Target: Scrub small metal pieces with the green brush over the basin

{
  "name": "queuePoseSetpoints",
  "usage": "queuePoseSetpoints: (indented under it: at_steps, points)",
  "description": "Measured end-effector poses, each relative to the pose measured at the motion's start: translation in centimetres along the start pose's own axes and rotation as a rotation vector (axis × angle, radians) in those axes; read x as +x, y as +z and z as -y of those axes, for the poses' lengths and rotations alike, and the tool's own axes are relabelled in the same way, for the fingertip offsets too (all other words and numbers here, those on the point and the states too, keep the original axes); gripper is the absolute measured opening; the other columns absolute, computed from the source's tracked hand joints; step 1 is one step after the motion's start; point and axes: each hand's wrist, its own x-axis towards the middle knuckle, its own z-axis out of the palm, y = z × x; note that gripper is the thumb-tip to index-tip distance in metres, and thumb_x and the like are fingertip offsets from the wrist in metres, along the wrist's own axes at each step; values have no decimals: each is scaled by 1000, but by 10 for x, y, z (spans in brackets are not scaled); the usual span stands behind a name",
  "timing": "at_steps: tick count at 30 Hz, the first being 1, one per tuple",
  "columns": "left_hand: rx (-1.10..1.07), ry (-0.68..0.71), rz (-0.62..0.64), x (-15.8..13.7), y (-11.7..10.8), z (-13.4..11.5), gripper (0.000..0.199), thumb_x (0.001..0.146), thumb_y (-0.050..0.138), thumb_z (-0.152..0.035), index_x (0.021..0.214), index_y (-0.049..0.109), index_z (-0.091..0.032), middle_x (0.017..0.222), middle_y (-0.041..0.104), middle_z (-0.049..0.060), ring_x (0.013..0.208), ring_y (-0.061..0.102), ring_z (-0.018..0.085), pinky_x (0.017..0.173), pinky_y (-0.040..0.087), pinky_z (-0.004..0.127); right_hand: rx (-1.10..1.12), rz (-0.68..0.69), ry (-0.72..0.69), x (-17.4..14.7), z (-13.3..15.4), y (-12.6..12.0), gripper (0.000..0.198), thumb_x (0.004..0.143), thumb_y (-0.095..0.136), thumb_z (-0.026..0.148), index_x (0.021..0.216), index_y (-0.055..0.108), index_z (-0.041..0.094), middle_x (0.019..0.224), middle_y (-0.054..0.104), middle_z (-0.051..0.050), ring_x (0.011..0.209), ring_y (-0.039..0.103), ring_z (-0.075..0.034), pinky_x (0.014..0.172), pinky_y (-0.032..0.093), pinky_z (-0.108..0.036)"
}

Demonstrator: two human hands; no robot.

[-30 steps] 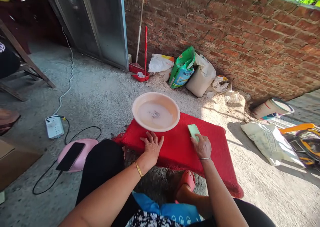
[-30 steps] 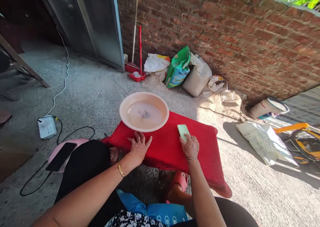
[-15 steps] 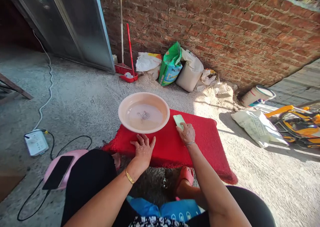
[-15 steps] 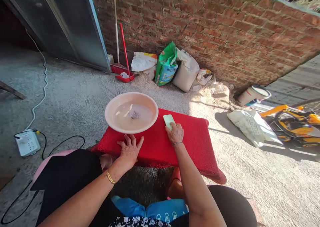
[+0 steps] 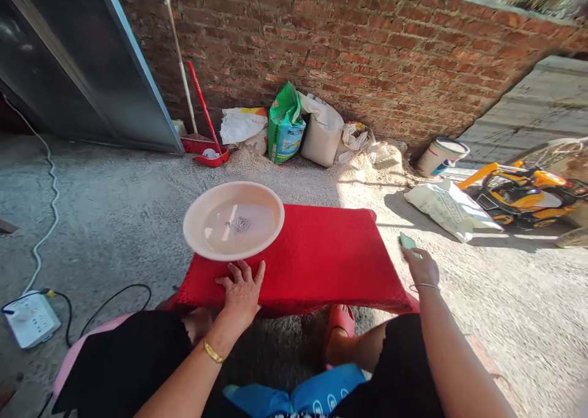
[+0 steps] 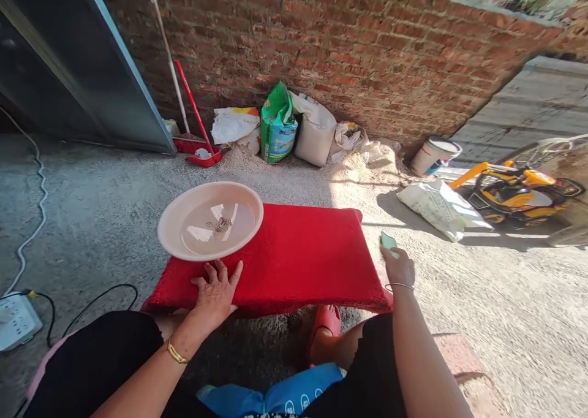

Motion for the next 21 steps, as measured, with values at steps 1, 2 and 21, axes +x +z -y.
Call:
queuePoseSetpoints:
  at_steps: [1,2,21]
  points:
    - [17,3,-7,0,2,0,103,60,77,-40,145,20,-24,138,34,31,121,34,54,78,36,69,47,3,-69,-7,6,4,48,80,48,56,111,60,21,98,58,-12,93,55,-27,77,43,-37]
    - [35,4,-16,1,3,0,103,60,76,-40,145,20,-23,138,34,31,120,35,54,77,37,69,85,-2,-162,-16,15,9,46,81,47,54,110,60,21,97,58,-10,92,55,-26,76,43,-35]
    - [92,23,-81,4,11,-1,101,61,75,-41,145,21,-21,135,35,32,117,37,54,74,39,68,-175,47,-302,-47,43,22,43,84,52,50,119,57,25,101,51,-10,90,55,-22,77,42,-32]
